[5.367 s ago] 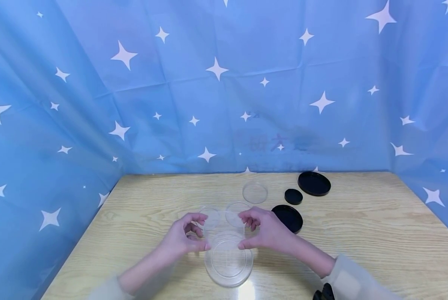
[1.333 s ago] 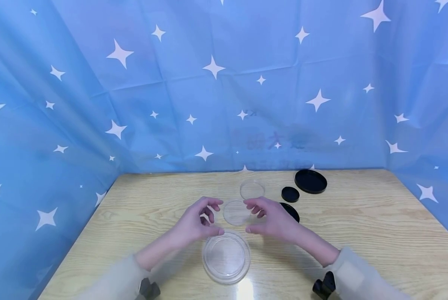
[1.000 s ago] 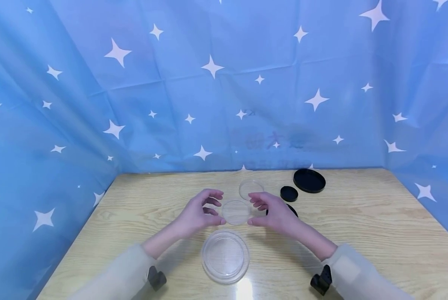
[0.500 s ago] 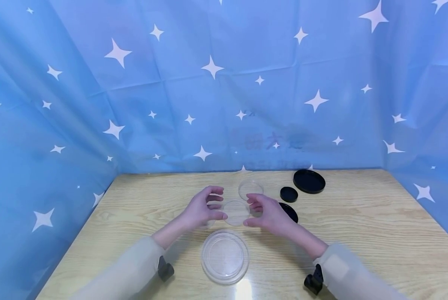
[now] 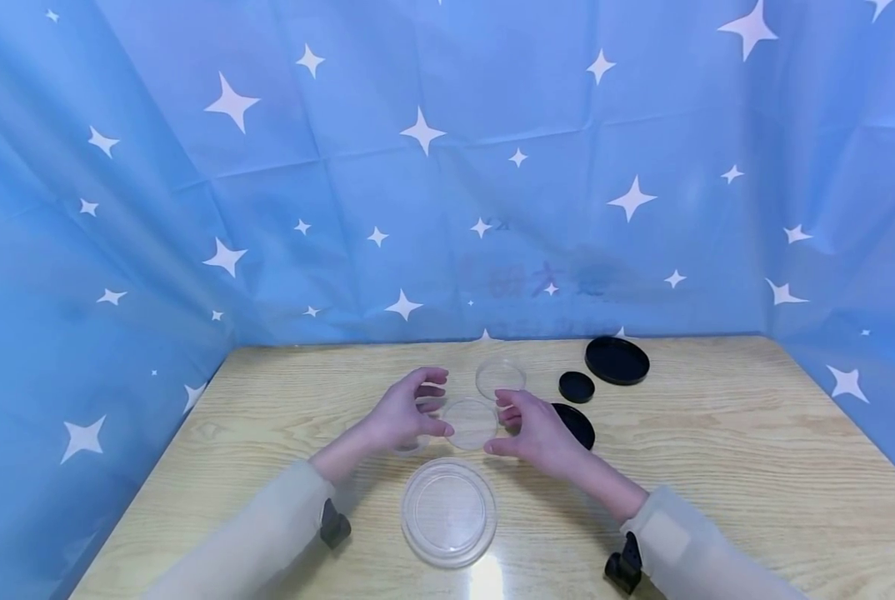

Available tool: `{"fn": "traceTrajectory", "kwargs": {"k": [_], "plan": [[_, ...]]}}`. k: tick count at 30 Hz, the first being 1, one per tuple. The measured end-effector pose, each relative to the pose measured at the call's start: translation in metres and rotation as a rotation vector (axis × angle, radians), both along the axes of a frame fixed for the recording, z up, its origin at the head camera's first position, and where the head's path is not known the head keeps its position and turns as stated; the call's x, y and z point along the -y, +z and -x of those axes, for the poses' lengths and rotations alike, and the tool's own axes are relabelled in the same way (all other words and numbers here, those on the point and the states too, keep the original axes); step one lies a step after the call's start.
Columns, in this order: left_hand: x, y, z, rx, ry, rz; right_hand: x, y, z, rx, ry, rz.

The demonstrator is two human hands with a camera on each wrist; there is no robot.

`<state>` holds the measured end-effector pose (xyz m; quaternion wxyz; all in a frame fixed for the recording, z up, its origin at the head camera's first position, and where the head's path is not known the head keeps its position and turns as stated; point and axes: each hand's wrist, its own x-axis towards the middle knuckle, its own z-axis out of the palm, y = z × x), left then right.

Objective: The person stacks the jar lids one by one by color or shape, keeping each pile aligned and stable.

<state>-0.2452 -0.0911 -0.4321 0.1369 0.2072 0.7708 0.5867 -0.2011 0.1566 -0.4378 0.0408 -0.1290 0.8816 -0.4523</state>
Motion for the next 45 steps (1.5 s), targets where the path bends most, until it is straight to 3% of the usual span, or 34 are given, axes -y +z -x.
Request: {"fn": "traceTrajectory", "kwargs": {"k": [5, 12, 26, 39, 45], "plan": [[-0.003, -0.001, 0.003, 0.002, -0.025, 0.016, 0.001, 0.0, 0.001, 0.005, -0.02, -0.011], [-0.005, -0.005, 0.007, -0.05, -0.035, 0.07, 0.004, -0.001, 0.002, 0.019, -0.038, -0.012], [0.0, -0.006, 0.019, -0.2, -0.1, 0.289, 0.01, -0.002, 0.003, 0.038, -0.041, -0.052], [0.004, -0.008, 0.026, -0.187, -0.089, 0.384, 0.017, -0.001, 0.006, -0.009, -0.046, -0.114], [0.005, -0.007, 0.027, -0.185, -0.113, 0.44, 0.019, -0.001, 0.008, -0.005, -0.054, -0.116]]}}
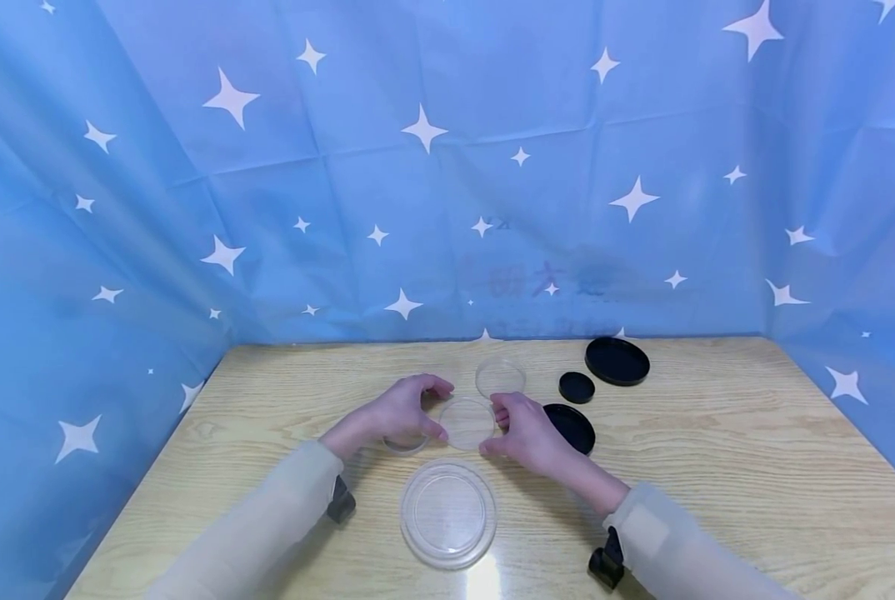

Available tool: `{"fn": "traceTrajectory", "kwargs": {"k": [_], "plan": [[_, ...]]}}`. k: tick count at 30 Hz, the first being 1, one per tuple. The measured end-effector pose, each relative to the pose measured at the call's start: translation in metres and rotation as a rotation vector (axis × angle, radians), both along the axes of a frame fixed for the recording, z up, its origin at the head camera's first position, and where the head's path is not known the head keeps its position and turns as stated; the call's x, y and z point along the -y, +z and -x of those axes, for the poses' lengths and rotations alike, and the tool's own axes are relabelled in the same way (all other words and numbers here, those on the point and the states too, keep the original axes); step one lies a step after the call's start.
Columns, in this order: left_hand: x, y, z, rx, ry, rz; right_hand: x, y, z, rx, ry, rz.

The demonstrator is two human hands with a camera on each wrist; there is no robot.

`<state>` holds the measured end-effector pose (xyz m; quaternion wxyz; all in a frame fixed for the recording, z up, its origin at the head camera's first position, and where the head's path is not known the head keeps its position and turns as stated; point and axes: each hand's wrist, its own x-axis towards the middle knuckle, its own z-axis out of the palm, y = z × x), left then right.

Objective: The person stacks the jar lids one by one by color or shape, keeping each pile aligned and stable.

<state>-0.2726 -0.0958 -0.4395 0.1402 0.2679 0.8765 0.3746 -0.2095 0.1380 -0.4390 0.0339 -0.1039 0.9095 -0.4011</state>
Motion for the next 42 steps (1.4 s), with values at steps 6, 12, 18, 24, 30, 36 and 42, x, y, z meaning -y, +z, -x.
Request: {"fn": "traceTrajectory", "kwargs": {"k": [6, 12, 18, 24, 30, 36, 42], "plan": [[0.002, 0.0004, 0.0007, 0.007, -0.007, 0.022, 0.0004, -0.002, 0.0021, 0.0, -0.005, -0.009], [0.0023, 0.0002, 0.0015, -0.013, -0.022, 0.05, 0.0009, -0.003, 0.0032, -0.015, 0.0, -0.014], [0.002, 0.0018, 0.0019, -0.022, -0.024, 0.056, 0.0019, -0.0019, 0.0041, -0.037, 0.006, -0.025], [0.0019, 0.0019, 0.0018, -0.023, -0.022, 0.05, 0.002, -0.0008, 0.0043, -0.035, 0.025, -0.035], [0.0018, 0.0019, 0.0017, -0.019, -0.015, 0.057, 0.0019, -0.0003, 0.004, -0.022, 0.025, -0.03], [0.0031, 0.0014, 0.0022, -0.005, -0.009, 0.042, 0.0013, 0.0004, 0.0056, -0.013, 0.033, -0.015], [0.0043, 0.0021, 0.0012, 0.038, -0.001, -0.007, -0.001, 0.0001, 0.0068, -0.004, 0.038, 0.021]]}}
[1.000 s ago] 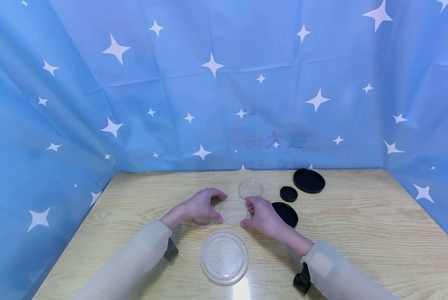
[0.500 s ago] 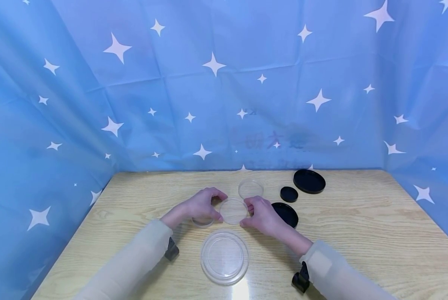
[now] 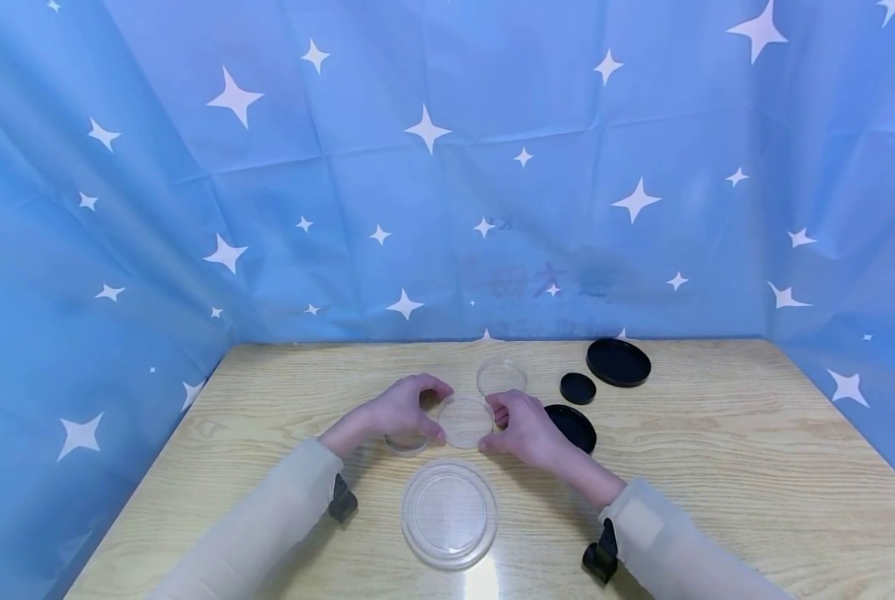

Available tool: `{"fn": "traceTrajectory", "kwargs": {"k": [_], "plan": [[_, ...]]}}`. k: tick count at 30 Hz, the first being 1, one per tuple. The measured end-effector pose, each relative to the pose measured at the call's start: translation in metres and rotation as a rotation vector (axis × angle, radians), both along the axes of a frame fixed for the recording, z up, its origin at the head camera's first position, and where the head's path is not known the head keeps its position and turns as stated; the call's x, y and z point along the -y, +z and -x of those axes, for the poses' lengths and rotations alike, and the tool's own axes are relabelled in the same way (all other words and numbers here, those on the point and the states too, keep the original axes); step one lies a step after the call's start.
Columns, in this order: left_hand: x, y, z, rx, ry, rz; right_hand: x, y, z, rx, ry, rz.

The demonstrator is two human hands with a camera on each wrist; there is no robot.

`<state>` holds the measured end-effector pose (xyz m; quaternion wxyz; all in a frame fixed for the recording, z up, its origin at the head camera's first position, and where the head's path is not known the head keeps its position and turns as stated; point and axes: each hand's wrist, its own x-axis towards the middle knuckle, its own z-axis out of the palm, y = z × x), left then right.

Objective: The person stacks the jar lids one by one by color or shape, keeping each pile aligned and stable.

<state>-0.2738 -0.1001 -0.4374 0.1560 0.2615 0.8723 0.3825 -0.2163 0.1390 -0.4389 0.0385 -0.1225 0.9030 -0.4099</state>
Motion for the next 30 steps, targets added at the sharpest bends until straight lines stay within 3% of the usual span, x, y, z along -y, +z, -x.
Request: {"fn": "traceTrajectory", "kwargs": {"k": [10, 16, 20, 30], "plan": [[0.003, 0.005, -0.003, 0.032, 0.013, -0.07, -0.002, 0.005, -0.001, 0.0, -0.006, 0.014], [0.005, 0.011, -0.005, 0.083, 0.009, -0.192, -0.003, 0.012, -0.002, 0.0, -0.004, 0.044], [0.007, 0.015, -0.007, 0.069, 0.001, -0.239, -0.002, 0.019, -0.004, 0.003, -0.01, 0.061], [0.015, 0.028, -0.025, 0.065, 0.021, -0.279, -0.004, 0.032, -0.014, -0.041, 0.04, 0.097]]}}
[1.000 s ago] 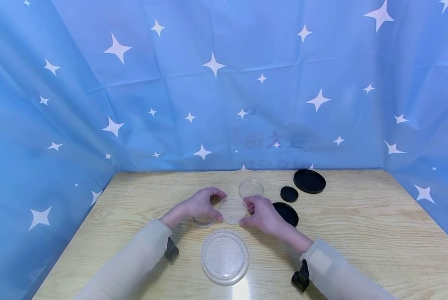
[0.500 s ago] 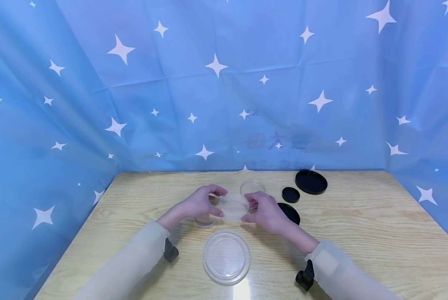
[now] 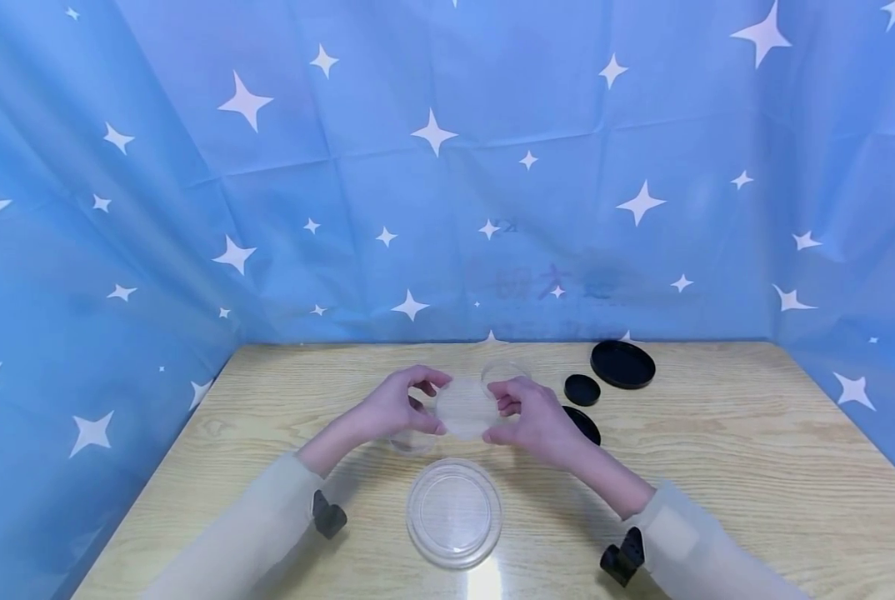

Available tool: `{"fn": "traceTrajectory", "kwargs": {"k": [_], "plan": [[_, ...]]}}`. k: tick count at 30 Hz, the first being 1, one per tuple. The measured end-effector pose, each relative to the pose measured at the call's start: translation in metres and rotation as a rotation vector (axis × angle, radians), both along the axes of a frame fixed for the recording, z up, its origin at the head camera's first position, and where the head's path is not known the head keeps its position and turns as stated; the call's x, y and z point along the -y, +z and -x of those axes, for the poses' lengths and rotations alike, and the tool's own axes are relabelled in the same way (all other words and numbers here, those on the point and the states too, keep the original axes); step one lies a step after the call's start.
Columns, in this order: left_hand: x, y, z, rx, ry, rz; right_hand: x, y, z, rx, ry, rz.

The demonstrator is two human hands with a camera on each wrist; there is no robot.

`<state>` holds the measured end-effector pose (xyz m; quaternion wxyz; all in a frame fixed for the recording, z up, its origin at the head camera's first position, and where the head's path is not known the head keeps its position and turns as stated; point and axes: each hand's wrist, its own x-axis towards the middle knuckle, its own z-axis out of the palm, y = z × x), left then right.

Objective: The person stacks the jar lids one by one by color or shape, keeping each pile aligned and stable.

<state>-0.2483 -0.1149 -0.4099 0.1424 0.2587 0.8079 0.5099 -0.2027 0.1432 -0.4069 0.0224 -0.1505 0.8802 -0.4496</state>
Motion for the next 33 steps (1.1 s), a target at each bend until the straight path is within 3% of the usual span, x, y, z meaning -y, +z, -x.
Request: {"fn": "traceTrajectory", "kwargs": {"k": [5, 14, 21, 27, 33], "plan": [[0.001, 0.005, -0.014, -0.01, 0.03, -0.009, -0.001, 0.002, -0.006, -0.055, 0.035, -0.005], [0.004, 0.005, -0.038, -0.014, 0.086, -0.038, -0.001, 0.009, -0.021, -0.072, 0.075, -0.019], [0.008, -0.003, -0.056, -0.015, 0.112, -0.052, 0.001, 0.008, -0.029, -0.067, 0.128, 0.007], [0.012, -0.01, -0.073, 0.047, 0.103, -0.08, 0.003, 0.005, -0.039, -0.03, 0.175, 0.024], [0.017, -0.019, -0.086, 0.041, 0.095, -0.064, 0.009, -0.002, -0.044, -0.071, 0.223, -0.003]]}}
